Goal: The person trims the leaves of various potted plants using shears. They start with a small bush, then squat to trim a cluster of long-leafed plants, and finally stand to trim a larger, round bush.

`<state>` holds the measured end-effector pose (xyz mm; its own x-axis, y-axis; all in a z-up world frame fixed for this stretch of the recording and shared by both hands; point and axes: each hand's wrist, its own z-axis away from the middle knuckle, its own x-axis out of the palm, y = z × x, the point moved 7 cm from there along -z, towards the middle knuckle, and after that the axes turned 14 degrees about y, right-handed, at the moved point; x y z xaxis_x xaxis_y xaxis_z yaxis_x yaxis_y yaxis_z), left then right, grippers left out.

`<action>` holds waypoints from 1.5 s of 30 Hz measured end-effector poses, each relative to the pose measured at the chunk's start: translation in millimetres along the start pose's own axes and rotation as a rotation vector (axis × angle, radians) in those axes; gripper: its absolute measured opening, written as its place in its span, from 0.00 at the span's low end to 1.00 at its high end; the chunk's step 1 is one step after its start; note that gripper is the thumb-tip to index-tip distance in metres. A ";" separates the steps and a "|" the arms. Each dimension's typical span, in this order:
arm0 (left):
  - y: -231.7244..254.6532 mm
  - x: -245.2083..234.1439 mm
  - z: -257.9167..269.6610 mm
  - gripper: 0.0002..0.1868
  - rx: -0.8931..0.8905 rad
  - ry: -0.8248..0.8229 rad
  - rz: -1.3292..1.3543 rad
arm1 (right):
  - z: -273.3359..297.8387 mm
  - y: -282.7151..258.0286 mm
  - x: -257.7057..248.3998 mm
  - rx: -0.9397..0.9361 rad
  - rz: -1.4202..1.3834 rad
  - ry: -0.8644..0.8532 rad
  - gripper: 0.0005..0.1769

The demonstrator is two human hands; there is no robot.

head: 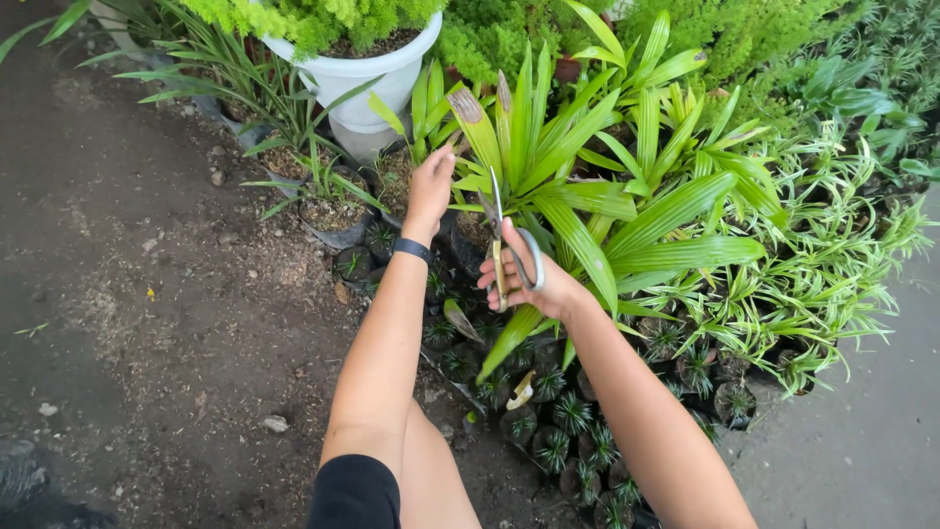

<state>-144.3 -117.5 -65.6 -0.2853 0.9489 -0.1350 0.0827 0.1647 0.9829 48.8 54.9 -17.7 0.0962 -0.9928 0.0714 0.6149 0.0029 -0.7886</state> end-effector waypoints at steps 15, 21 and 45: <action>3.5 63.6 -54.1 0.55 -0.401 -0.176 0.573 | 7.9 -46.7 -47.1 -0.150 0.040 0.173 0.50; 14.3 78.5 -50.8 0.33 -0.087 -0.203 -0.010 | -3.5 -29.4 -31.6 -0.096 -0.131 0.082 0.54; 95.6 7.4 -23.3 0.10 0.097 -0.093 -0.257 | -74.1 -30.7 51.6 0.033 -0.427 -0.054 0.58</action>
<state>-160.8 -101.0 30.2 -0.2203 0.8927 -0.3930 0.1113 0.4233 0.8991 -23.1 -5.3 -35.1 -0.1317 -0.8982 0.4194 0.6327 -0.4019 -0.6619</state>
